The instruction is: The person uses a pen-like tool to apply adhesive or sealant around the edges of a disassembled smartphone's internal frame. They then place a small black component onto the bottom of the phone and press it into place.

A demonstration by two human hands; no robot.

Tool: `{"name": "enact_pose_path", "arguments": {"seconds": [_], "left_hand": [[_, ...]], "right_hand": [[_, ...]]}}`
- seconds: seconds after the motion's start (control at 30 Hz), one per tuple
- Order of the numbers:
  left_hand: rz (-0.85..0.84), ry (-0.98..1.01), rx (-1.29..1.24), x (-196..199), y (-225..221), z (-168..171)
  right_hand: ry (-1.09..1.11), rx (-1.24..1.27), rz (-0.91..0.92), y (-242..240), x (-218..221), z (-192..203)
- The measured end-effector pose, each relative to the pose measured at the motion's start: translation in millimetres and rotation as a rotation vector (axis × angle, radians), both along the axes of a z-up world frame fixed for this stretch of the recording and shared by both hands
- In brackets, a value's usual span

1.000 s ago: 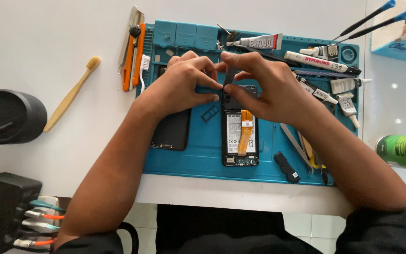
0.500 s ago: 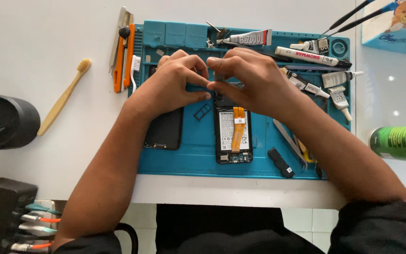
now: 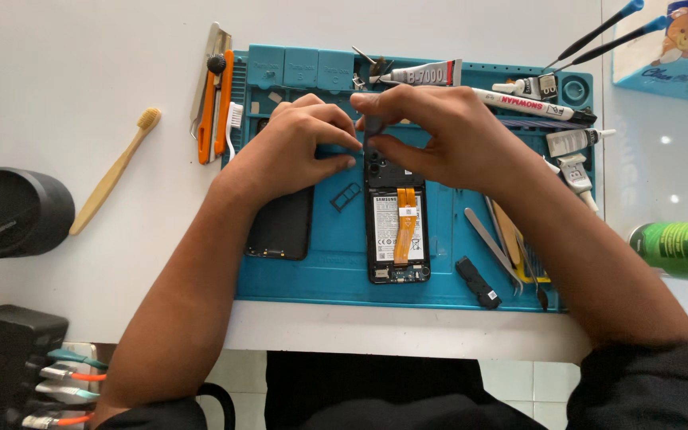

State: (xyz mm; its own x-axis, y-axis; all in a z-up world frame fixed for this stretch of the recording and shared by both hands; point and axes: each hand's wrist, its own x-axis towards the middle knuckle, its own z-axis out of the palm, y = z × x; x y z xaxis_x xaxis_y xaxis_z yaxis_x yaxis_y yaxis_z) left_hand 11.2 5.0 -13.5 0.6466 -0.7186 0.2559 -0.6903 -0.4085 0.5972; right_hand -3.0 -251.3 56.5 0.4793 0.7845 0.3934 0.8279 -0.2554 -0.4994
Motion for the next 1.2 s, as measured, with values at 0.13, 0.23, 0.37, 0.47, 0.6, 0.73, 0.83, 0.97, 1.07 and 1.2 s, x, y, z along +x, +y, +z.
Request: {"name": "enact_pose_path", "arguments": {"seconds": [0.13,0.23,0.37,0.47,0.6,0.73,0.83,0.97,1.07,1.2], "left_hand": [[0.004,0.022,0.024,-0.4,-0.1,-1.5],[0.009,0.026,0.025,-0.2,-0.7,-0.5],[0.006,0.028,0.022,-1.0,-0.3,-2.8],[0.002,0.026,0.015,-0.4,-0.4,-0.9],[0.018,0.046,0.046,-0.7,-1.3,0.0],[0.013,0.025,0.029,-0.6,-1.4,-2.7],[0.016,0.043,0.032,-1.1,-1.2,0.7],[0.019,0.027,0.035,-0.3,-1.7,-0.8],[0.018,0.031,0.033,-1.3,-1.4,-0.8],[0.012,0.029,0.045,-2.1,-1.1,1.5]], "right_hand": [[-0.133,0.027,-0.022,-2.1,3.2,-12.0],[-0.169,-0.01,-0.057,-2.4,3.8,-6.3],[0.077,-0.02,0.036,1.4,1.5,10.0],[0.13,-0.039,0.027,1.5,2.1,15.6],[0.061,-0.074,-0.014,1.9,1.1,12.6],[-0.029,-0.004,0.0,-4.9,5.9,-1.3],[-0.136,0.044,-0.048,-7.1,8.3,-9.2],[-0.027,0.011,0.028,-4.9,2.6,-8.5],[0.071,0.031,0.026,1.0,-3.7,-10.3],[-0.066,0.069,-0.1,3.6,-5.4,-24.0]]}}
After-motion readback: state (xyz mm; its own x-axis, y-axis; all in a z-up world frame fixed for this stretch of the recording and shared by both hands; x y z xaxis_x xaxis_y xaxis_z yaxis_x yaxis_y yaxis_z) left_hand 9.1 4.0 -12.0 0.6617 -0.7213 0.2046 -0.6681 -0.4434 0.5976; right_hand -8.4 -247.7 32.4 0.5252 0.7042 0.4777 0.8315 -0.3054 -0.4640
